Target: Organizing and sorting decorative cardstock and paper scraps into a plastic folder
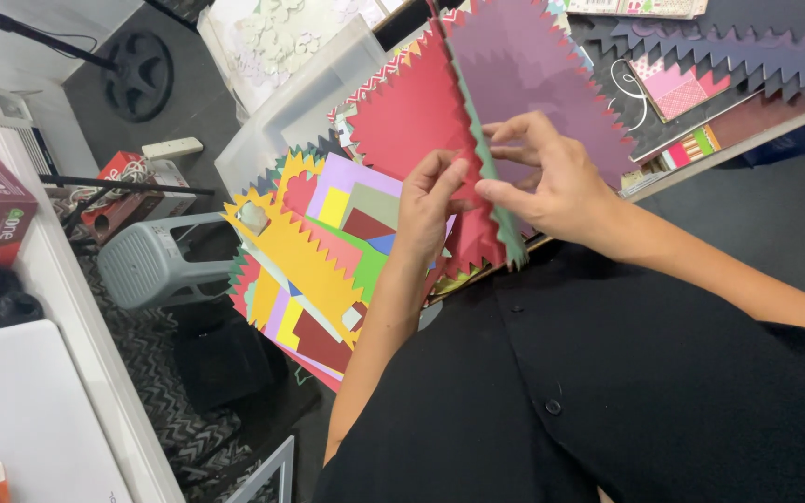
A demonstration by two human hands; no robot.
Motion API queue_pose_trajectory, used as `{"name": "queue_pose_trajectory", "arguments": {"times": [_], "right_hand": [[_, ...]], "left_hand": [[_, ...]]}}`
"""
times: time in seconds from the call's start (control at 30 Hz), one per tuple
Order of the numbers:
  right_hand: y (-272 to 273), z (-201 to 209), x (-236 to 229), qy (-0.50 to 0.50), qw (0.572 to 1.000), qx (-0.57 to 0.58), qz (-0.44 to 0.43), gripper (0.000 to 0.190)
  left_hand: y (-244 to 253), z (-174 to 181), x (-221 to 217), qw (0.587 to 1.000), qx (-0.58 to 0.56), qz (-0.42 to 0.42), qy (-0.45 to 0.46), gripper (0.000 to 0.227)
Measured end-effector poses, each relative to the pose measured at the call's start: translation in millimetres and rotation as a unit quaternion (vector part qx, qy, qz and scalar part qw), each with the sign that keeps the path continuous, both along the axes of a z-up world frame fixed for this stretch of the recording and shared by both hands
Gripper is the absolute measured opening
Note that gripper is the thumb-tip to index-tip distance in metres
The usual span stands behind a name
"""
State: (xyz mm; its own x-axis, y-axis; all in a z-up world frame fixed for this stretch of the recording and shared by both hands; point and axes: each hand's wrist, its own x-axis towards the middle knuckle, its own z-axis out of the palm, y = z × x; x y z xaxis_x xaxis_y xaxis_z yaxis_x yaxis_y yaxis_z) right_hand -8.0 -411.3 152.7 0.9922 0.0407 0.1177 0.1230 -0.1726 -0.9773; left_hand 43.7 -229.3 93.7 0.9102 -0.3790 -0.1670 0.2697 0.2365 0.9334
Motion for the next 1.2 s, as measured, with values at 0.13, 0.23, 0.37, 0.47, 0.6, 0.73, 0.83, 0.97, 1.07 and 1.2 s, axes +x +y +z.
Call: {"name": "queue_pose_trajectory", "arguments": {"times": [0.13,0.23,0.37,0.47,0.6,0.73,0.83,0.97,1.07,1.2], "right_hand": [[-18.0,-36.8,5.6,0.036,0.998,0.002,-0.054,0.053],[-46.1,-80.1,13.8,0.089,0.988,0.079,-0.099,0.045],[-67.6,-87.9,15.9,0.227,0.922,0.281,-0.142,0.034],[-55.7,-62.9,7.0,0.265,0.867,0.399,-0.133,0.051],[-60.4,-139.3,-2.3,0.224,0.893,0.384,-0.078,0.069],[-0.4,-31.4,-17.1,-0.094,0.987,0.005,0.131,0.054],[-0.1,-24.6,-18.3,-0.151,0.969,-0.113,0.160,0.046],[-45.2,-95.3,6.8,-0.242,0.927,-0.283,-0.051,0.047],[-95.5,-112.0,6.1,-0.047,0.861,-0.477,-0.169,0.091],[-114.4,-118.9,11.5,0.045,0.888,-0.433,-0.148,0.095]], "left_hand": [[-8.5,25.8,-6.3,0.996,0.071,0.052,-0.012,0.011],[7.7,18.3,4.2,0.990,0.093,0.102,-0.040,0.008],[40.4,62.9,-6.1,0.954,0.202,0.173,-0.140,0.010],[59.9,60.6,-9.1,0.953,0.179,0.177,-0.166,0.037],[52.9,72.1,-20.7,0.937,0.254,0.132,-0.201,0.066],[45.6,52.4,-19.3,0.939,0.283,0.069,-0.186,0.020],[48.5,25.8,-14.7,0.926,0.301,0.117,-0.194,0.019],[53.2,26.9,-18.6,0.930,0.296,0.142,-0.167,0.025],[48.5,50.8,-27.8,0.900,0.385,0.131,-0.154,0.033],[46.2,72.0,-38.6,0.918,0.350,0.124,-0.136,0.080]]}}
